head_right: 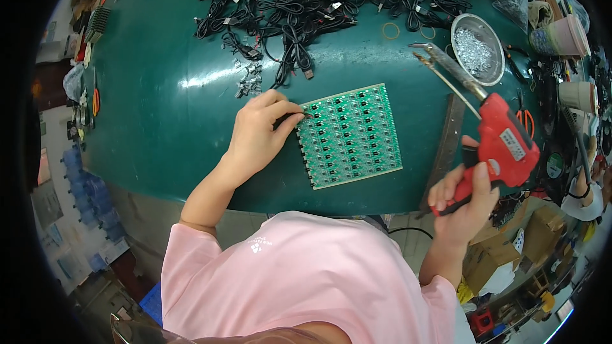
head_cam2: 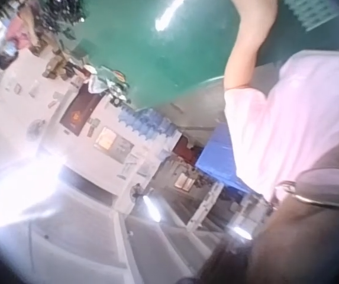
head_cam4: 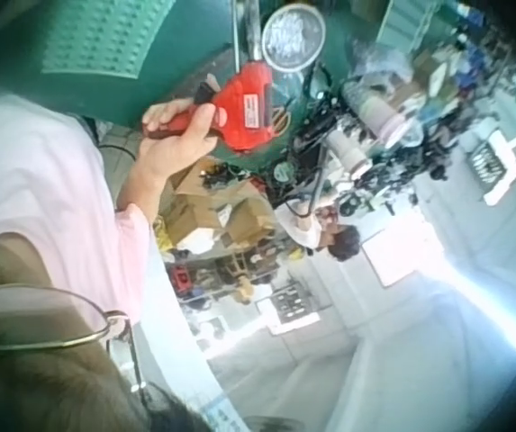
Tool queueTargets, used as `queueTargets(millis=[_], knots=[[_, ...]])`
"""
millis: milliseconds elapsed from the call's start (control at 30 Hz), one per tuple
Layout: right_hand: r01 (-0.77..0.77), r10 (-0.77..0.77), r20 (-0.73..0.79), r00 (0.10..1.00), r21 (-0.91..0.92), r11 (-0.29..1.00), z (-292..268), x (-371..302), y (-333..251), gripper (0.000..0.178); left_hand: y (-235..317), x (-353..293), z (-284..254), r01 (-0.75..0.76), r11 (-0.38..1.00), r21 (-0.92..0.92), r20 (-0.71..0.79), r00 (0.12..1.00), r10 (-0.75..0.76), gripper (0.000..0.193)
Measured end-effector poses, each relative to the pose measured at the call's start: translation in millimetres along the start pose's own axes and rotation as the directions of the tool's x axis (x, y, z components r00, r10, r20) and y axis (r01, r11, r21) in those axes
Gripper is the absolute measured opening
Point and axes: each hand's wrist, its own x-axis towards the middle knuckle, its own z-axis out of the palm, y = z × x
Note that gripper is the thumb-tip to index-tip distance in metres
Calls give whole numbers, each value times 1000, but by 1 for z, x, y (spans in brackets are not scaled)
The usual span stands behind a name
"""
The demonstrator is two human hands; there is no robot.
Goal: Soldering components and wires onto a green printed circuit board using a manual soldering iron.
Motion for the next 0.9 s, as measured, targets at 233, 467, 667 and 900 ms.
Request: queueTargets(millis=[233,467,667,900], knots=[[-174,169,56,984,93,980,34,-20,33,43,-6,-4,-4,-166,959,228,-58,981,183,17],[-128,119,69,990,130,983,37,-23,63,37,-12,-5,11,-321,924,209,8,945,326,20],[-82,67,106,992,145,986,34,-23,78,39,1,-13,13,-386,877,287,152,922,356,21],[-51,38,87,995,144,988,38,-16,92,37,-2,-9,18,-285,929,235,129,957,261,13]])
